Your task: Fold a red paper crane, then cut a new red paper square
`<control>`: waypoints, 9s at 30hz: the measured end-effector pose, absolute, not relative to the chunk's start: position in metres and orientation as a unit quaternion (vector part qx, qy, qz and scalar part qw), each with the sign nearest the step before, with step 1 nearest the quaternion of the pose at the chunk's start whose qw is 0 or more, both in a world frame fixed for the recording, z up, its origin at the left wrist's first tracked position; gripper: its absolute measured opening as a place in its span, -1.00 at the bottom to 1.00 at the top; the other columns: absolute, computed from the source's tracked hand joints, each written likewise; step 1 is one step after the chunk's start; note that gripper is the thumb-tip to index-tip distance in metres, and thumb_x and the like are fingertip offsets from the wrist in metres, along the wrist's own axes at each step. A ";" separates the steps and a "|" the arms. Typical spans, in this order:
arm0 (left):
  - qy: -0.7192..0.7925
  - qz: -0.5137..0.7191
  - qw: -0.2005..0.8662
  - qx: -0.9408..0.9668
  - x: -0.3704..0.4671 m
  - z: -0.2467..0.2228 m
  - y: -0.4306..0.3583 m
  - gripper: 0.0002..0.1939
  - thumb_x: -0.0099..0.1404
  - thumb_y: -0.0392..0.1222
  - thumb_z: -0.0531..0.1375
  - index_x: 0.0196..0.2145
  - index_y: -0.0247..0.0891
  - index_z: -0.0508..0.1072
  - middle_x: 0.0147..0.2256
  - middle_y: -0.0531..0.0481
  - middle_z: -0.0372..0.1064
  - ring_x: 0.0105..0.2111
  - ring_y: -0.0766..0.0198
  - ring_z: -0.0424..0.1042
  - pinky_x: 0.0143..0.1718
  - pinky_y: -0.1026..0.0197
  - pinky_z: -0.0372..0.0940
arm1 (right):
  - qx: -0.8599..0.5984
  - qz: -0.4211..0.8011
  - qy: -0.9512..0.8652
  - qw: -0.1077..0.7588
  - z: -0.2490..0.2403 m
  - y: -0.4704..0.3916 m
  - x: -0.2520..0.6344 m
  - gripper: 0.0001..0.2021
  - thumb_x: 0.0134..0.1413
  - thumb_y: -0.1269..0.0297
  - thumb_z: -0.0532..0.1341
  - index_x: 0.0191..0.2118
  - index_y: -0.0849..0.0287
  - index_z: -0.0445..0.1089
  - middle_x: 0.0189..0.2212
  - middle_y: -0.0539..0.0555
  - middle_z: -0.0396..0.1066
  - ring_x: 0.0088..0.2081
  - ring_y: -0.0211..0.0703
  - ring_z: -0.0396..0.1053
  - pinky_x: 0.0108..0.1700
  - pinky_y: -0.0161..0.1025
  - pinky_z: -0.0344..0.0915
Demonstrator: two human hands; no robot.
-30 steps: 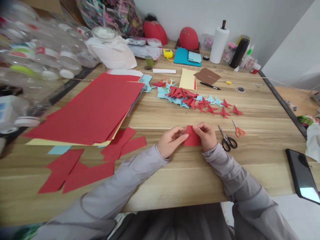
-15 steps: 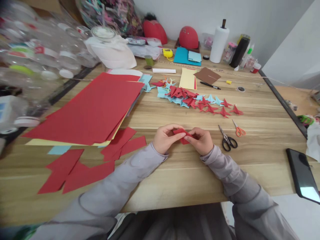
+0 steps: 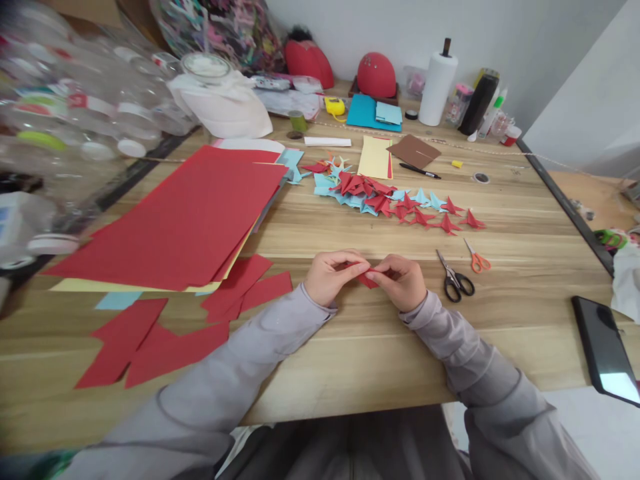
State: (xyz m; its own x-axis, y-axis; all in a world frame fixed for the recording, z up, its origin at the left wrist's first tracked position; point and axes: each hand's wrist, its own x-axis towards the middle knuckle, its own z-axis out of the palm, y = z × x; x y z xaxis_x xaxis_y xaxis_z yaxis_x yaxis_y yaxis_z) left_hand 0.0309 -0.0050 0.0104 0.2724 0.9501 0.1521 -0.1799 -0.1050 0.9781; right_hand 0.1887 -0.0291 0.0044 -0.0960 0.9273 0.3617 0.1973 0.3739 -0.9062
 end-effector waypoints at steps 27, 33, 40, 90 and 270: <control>0.318 0.512 0.595 0.532 0.028 0.002 0.002 -0.93 -0.04 -0.19 0.37 -0.55 -0.21 0.56 -0.54 0.04 0.42 -0.50 0.38 0.33 -0.38 0.27 0.24 | -0.440 0.368 -0.626 0.528 0.004 -0.029 0.189 -0.82 -0.13 0.20 0.35 -0.55 0.17 0.42 -0.61 0.00 0.35 -0.53 -0.28 0.26 -0.44 -0.28 0.21; 0.328 0.497 0.585 0.551 0.028 0.007 0.000 -0.89 -0.05 -0.15 0.37 -0.56 -0.22 0.56 -0.54 0.02 0.41 -0.51 0.37 0.32 -0.40 0.26 0.22 | -0.419 0.389 -0.628 0.529 0.008 -0.030 0.189 -0.87 -0.07 0.22 0.32 -0.49 0.16 0.45 -0.56 0.03 0.41 -0.49 -0.25 0.31 -0.39 -0.25 0.26; 0.335 0.489 0.609 0.527 0.029 0.006 -0.001 -0.81 0.00 -0.06 0.34 -0.57 -0.24 0.56 -0.56 0.03 0.38 -0.50 0.36 0.30 -0.41 0.27 0.19 | -0.420 0.408 -0.614 0.529 0.010 -0.028 0.190 -0.78 -0.10 0.15 0.32 -0.57 0.15 0.40 -0.61 -0.01 0.35 -0.53 -0.29 0.27 -0.42 -0.27 0.24; 0.445 0.507 0.570 0.469 0.036 0.002 -0.003 -0.52 0.02 0.20 0.23 -0.68 -0.33 0.44 -0.68 0.06 0.30 -0.64 0.41 0.20 -0.58 0.31 0.12 | -0.490 0.578 -0.511 0.406 0.015 -0.035 0.179 -0.63 -0.28 0.07 0.39 -0.42 0.31 0.45 -0.71 0.01 0.40 -0.77 -0.38 0.20 -0.75 -0.42 0.18; 0.445 0.463 0.609 0.465 0.031 0.004 0.002 -0.87 -0.09 -0.18 0.27 -0.56 -0.29 0.56 -0.54 -0.02 0.50 -0.48 0.27 0.43 -0.37 0.23 0.29 | -0.429 0.277 -0.723 0.466 0.006 -0.037 0.193 -0.79 0.05 0.36 0.19 -0.21 0.09 0.53 -0.28 0.08 0.55 -0.24 -0.12 0.51 -0.20 -0.23 0.43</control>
State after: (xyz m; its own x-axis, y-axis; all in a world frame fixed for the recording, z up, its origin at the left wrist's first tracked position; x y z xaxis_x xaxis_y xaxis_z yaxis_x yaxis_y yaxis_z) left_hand 0.0312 0.0020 0.0037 0.1747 0.9782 -0.1123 -0.1499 0.1392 0.9789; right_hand 0.1934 -0.0367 0.0063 -0.1978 0.8783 0.4354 0.3617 0.4782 -0.8003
